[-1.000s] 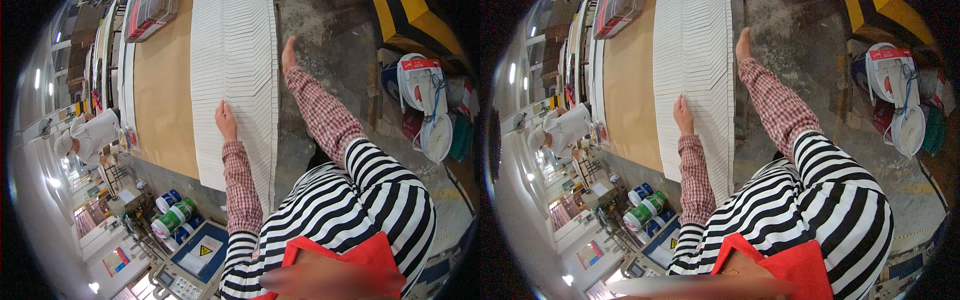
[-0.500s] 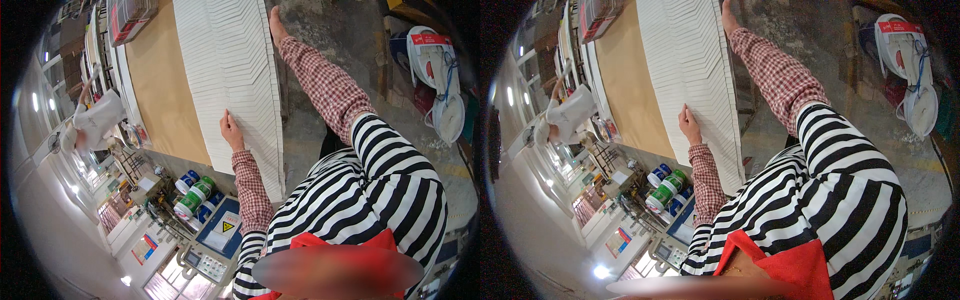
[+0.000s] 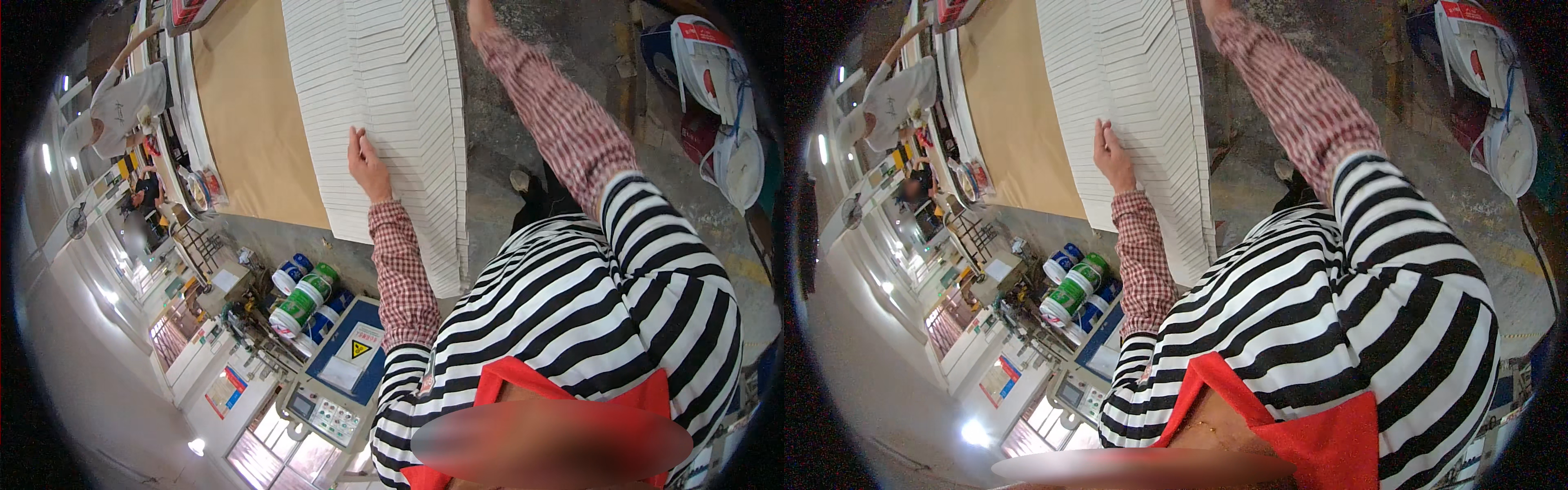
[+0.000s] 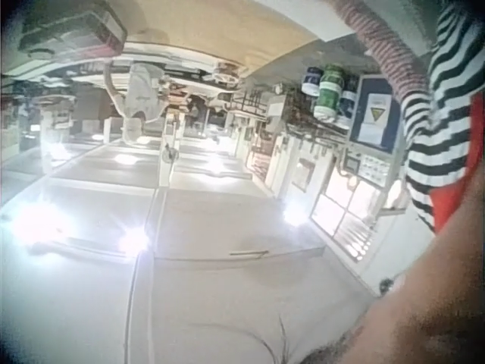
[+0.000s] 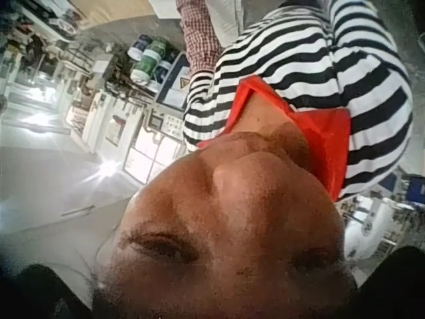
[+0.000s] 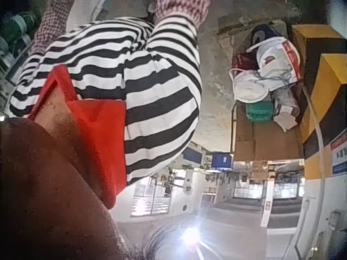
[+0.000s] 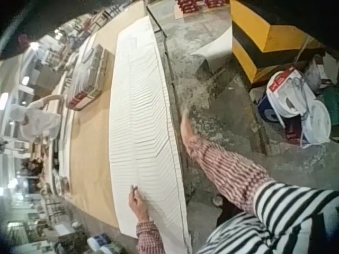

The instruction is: Manually aligning and stacking large white paper or cardboard sheets on an industrial workbench.

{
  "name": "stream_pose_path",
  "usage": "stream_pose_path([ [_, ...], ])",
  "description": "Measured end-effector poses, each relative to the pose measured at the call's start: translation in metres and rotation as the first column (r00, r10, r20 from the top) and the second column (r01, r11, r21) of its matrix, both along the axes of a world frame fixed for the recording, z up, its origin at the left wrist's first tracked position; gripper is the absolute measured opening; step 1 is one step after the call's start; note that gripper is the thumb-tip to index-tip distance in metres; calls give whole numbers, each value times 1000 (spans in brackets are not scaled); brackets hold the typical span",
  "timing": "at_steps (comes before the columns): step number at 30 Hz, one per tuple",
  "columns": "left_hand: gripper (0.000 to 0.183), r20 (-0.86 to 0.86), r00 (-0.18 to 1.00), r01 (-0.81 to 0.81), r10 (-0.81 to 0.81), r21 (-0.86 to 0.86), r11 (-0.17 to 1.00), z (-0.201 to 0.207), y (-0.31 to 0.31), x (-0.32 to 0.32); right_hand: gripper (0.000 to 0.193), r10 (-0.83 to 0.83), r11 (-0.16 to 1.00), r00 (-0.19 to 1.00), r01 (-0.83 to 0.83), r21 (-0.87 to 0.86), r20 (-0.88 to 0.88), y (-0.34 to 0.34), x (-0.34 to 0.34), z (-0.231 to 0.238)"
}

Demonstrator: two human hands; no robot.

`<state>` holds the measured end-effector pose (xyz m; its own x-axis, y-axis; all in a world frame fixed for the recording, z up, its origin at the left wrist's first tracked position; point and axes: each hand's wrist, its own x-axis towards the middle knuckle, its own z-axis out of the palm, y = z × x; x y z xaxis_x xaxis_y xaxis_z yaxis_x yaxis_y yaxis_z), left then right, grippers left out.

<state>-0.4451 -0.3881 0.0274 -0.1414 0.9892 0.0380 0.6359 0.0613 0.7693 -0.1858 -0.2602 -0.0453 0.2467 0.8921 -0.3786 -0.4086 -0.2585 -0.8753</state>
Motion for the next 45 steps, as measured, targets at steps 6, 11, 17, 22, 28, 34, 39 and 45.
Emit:
stream_pose_path([
  [6, 27, -87, 991, -106, 104, -25, 994, 3, -79, -39, 75, 96, 988, 986, -77, 136, -137, -127, -34, 18],
  [11, 28, -188, 981, 46, -47, -9, 999, 15, -88, -39, 78, -65, 916, 965, -42, -399, -252, -121, -31, 46],
  [17, 26, 222, 964, -140, 149, -53, 989, 10, -120, -57, 79, -16, 978, 982, -23, -206, -186, -170, -62, 22],
  [22, 24, -189, 975, -120, 114, -21, 993, 5, -167, -76, 79, 7, 1000, 992, -4, 26, -125, -202, -84, 16],
  [28, 24, -139, 988, -54, 61, 52, 997, 6, -166, -78, 83, 50, 982, 969, -93, -166, -243, -223, -92, 27],
  [34, 24, -3, 995, -101, 101, 67, 993, 3, -190, -92, 91, 94, 987, 975, -118, -108, -203, -282, -121, 26],
  [39, 25, -90, 987, -128, 135, 80, 988, 6, -193, -89, 95, -20, 893, 987, -55, -447, -160, -286, -140, 24],
  [45, 29, -258, 965, 5, 39, 167, 986, 0, -199, -93, 97, -46, 892, 985, -35, -450, -168, -296, -149, 32],
])
